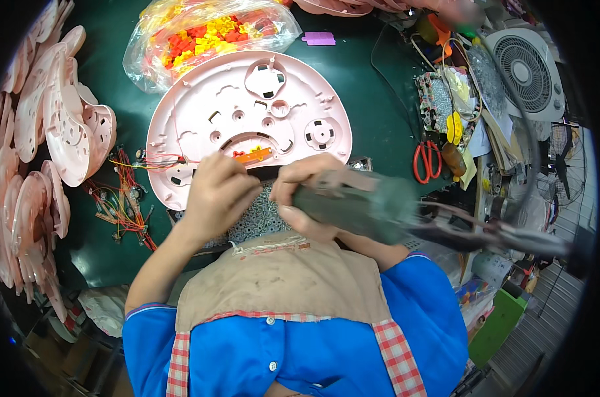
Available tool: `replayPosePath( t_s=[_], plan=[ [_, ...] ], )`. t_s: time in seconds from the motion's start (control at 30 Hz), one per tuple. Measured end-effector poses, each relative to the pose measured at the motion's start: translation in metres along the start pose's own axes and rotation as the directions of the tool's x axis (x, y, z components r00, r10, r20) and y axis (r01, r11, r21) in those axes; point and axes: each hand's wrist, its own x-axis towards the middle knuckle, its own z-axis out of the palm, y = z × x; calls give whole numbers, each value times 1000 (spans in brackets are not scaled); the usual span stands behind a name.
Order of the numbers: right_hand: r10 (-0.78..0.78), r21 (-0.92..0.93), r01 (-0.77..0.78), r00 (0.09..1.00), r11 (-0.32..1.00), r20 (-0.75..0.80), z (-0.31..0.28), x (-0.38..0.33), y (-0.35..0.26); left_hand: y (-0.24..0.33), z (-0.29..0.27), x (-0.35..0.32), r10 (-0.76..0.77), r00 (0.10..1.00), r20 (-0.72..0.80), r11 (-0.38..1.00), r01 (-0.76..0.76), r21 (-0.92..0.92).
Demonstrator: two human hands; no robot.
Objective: The person assembles pink plastic decorative items by inserting small colorful plastic pieces into pre-cut slots and securing them with a handheld tool. The person repeatedly picks up the plastic pieces, places them into the item, and uses the tool to press them into place.
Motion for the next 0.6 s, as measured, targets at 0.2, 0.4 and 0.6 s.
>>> replayPosePath(
  t_s=[0.2,0.4,0.6],
  plan=[
    [-49,79,44,997,996,64,-2,5,-20,15,31,-17,19,999,-35,977,-12,214],
    [-445,195,415,883,889,151,-21,5,-18,22,16,-10,-92,989,-119,996,89,-30],
    [-478,236,442,870,865,123,-21,7,-19,18,13,-9,-146,985,-94,975,127,-185]
  ],
)
